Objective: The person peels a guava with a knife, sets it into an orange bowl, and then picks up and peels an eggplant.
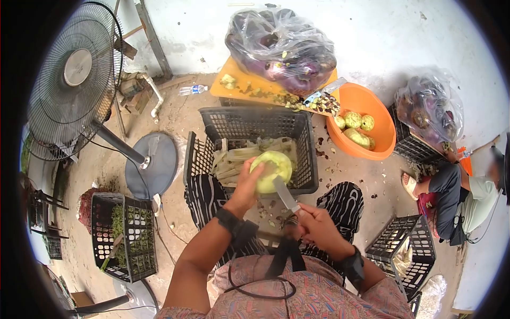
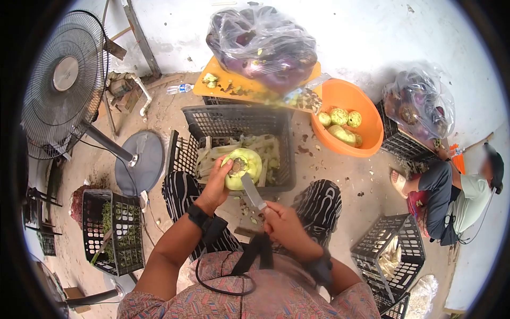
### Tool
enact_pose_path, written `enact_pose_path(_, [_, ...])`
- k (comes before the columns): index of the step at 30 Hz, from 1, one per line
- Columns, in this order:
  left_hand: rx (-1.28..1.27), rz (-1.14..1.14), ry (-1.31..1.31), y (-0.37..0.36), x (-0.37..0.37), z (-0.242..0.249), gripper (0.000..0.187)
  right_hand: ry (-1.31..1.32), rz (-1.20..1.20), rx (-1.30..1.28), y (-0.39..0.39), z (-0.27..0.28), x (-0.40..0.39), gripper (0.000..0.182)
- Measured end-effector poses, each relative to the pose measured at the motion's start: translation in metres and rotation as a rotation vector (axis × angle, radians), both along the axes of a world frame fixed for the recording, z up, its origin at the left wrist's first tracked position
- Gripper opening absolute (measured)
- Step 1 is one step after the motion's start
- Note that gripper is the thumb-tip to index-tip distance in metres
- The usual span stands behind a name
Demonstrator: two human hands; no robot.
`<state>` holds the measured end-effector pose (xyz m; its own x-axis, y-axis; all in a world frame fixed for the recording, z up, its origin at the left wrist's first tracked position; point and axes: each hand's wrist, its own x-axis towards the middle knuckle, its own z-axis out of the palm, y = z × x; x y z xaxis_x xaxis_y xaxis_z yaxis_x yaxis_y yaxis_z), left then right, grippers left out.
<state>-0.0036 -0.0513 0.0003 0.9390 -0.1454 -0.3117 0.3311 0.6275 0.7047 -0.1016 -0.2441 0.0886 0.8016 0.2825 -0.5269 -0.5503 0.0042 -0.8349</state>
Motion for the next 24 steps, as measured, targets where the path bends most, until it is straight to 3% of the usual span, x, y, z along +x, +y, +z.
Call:
enact_pose_path(4, [-0.001, -0.126, 0.024, 0.01, 0.0, 0.01, 0.041, -0.13, 0.194, -0.19, -0.027, 0.015, 0.013, 0.035])
enact_pose_path(9, [0.136, -0.129, -0.112, 0.001, -0.004, 0.0, 0.057, -0.057, 0.274, -0.175, -0.033, 0.019, 0.015, 0.035])
enact_pose_path(11, [0.177, -0.106, -0.15, 0.001, -0.001, -0.004, 0.058, 0.135, 0.152, -0.043, -0.029, 0.01, 0.011, 0.036])
enact_pose_path(24, [0.152, 0.112, -0.216, -0.01, -0.002, -0.006, 0.052, 0.16, -0.035, 0.214, 0.005, -0.012, -0.012, 0.037])
